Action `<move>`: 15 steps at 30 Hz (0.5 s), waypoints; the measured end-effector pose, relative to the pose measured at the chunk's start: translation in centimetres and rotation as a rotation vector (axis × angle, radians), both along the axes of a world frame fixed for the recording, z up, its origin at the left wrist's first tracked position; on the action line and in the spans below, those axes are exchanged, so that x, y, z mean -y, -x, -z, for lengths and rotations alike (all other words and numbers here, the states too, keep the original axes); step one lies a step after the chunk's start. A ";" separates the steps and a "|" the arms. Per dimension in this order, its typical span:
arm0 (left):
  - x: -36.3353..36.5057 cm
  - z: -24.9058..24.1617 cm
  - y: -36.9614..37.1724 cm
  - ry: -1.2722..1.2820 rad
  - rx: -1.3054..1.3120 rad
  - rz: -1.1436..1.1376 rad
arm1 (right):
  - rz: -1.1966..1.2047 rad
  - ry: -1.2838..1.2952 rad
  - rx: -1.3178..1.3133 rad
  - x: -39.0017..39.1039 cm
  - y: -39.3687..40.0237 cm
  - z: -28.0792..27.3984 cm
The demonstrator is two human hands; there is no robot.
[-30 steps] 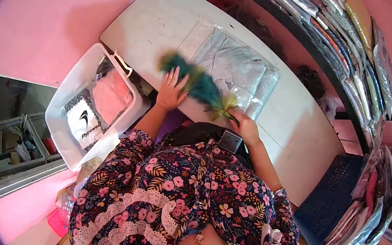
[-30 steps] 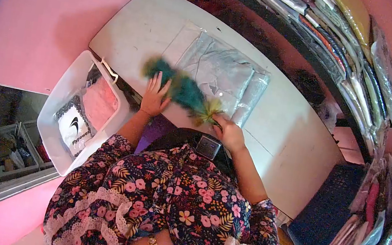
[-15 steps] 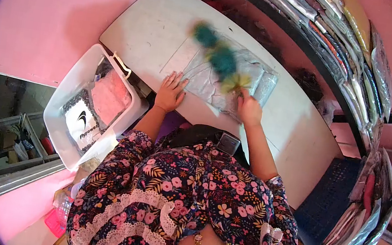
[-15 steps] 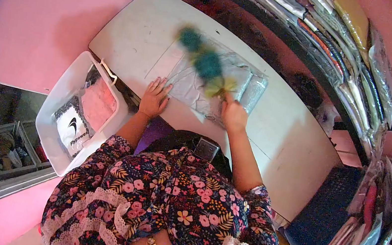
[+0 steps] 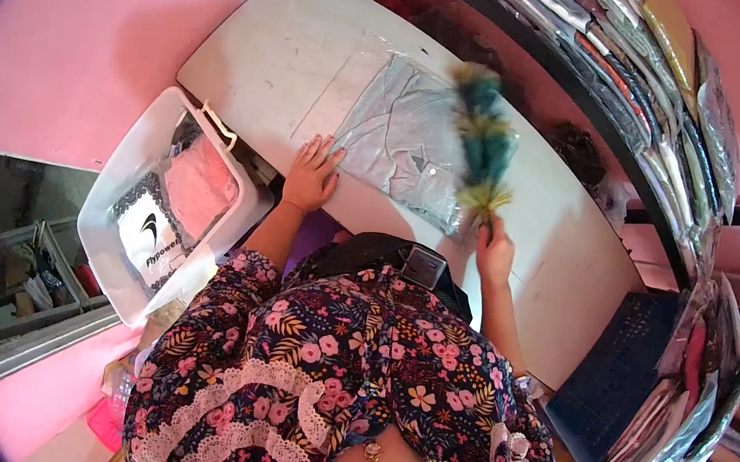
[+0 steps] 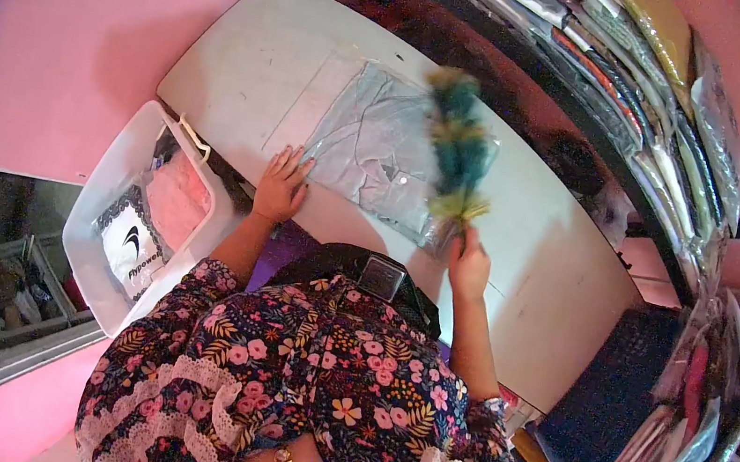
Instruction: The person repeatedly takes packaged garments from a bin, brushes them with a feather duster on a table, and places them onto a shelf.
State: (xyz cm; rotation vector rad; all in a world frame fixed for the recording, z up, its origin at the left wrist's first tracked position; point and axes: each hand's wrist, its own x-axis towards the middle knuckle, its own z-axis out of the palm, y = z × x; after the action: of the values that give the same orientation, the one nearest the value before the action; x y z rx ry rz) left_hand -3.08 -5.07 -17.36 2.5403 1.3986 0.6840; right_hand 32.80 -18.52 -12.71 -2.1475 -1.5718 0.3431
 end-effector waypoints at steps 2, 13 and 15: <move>0.5 0.1 0.1 0.008 -0.007 -0.014 | -0.081 0.001 -0.039 2.6 0.6 -0.1; -0.4 -0.3 -0.1 0.006 -0.040 -0.014 | -0.190 -0.070 -0.023 2.3 1.2 0.1; -0.3 -0.2 0.1 0.004 -0.045 -0.017 | -0.213 0.106 0.055 1.7 1.8 -1.0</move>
State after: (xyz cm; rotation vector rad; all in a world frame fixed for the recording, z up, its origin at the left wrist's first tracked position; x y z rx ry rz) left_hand -3.13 -4.81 -17.21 2.5583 1.4358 0.6299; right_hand 30.97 -20.25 -11.66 -2.0862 -1.8582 0.4475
